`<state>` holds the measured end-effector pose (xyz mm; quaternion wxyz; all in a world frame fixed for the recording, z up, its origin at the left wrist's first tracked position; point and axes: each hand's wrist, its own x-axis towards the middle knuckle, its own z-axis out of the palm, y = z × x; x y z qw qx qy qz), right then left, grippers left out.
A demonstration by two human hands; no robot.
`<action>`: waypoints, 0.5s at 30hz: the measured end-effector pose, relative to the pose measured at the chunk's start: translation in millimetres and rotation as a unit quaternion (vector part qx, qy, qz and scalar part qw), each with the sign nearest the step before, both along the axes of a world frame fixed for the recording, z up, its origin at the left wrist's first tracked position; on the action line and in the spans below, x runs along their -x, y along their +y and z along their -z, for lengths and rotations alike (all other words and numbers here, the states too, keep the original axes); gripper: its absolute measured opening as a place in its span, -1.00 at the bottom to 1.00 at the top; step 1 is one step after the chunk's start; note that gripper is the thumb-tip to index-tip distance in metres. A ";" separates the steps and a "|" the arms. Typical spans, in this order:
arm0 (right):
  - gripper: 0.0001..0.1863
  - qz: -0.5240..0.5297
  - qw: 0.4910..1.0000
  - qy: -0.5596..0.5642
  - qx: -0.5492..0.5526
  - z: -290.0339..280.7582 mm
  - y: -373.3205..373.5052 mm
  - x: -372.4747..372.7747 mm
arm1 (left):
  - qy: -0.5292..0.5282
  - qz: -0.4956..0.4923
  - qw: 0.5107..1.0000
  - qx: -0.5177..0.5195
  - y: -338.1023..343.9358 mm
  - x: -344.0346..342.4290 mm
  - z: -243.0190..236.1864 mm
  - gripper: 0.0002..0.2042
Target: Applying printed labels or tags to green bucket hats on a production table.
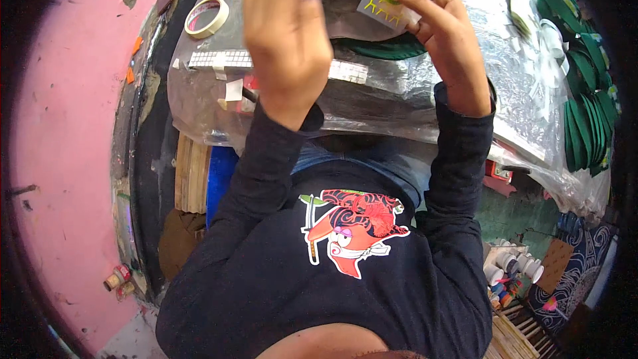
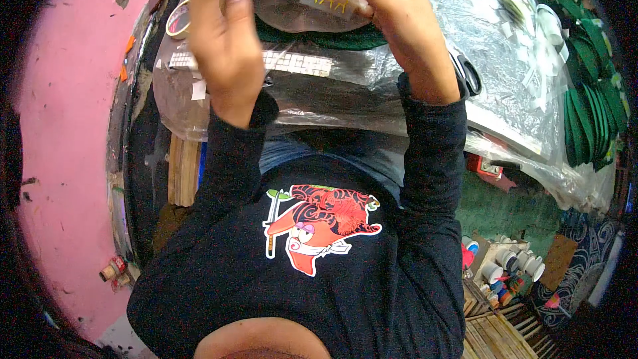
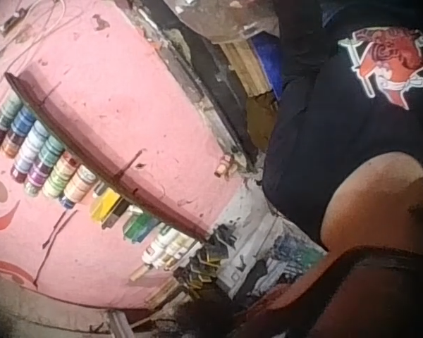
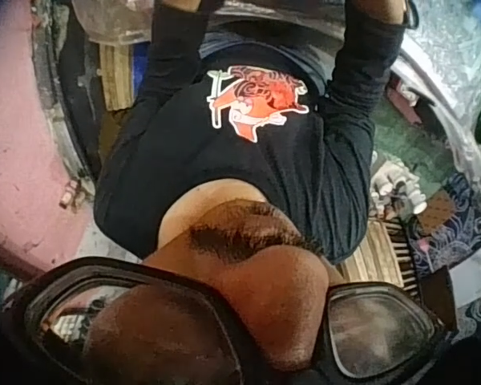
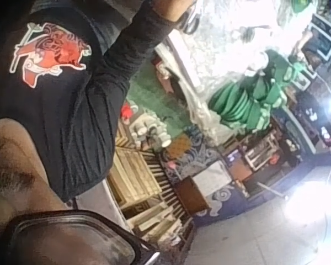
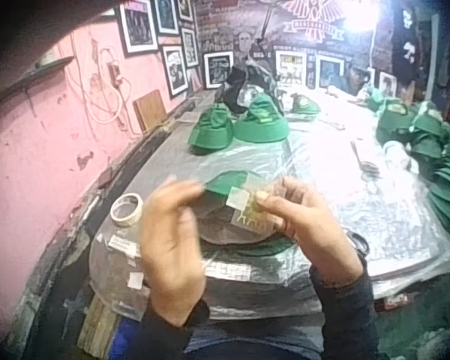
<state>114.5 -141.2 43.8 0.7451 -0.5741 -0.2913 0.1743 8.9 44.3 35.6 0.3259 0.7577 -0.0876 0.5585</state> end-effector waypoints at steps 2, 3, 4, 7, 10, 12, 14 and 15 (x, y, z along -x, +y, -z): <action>-0.73 -0.021 0.999 0.035 0.018 11.9 5.0 2.6 | 0.080 -0.070 0.992 -0.074 -2.1 -5.7 9.6 -0.78; -0.71 -0.043 0.998 0.041 0.012 18.2 3.5 7.1 | 0.095 -0.107 0.986 -0.090 -4.6 -8.9 16.8 -0.80; -0.71 -0.037 0.998 0.047 0.020 23.3 1.5 10.0 | 0.097 -0.109 0.985 -0.087 -5.6 -8.2 25.2 -0.80; -0.72 -0.030 0.995 0.098 0.018 33.8 -7.2 15.0 | 0.213 -0.183 0.950 -0.134 -4.3 -10.5 49.5 -0.76; -0.74 0.018 0.996 0.082 0.033 37.4 -10.1 12.6 | 0.228 -0.190 0.950 -0.096 -2.2 -10.4 62.0 -0.76; -0.77 0.030 0.999 -0.001 0.015 35.2 -12.9 9.0 | 0.218 -0.186 0.952 -0.104 0.7 -12.3 57.1 -0.75; -0.80 0.111 0.991 -0.071 -0.010 29.1 -20.1 4.7 | 0.237 -0.202 0.944 -0.109 2.5 -14.5 43.3 -0.74; -0.83 0.134 0.987 -0.085 0.000 24.5 -25.8 2.5 | 0.262 -0.179 0.947 -0.053 2.2 -15.4 34.6 -0.67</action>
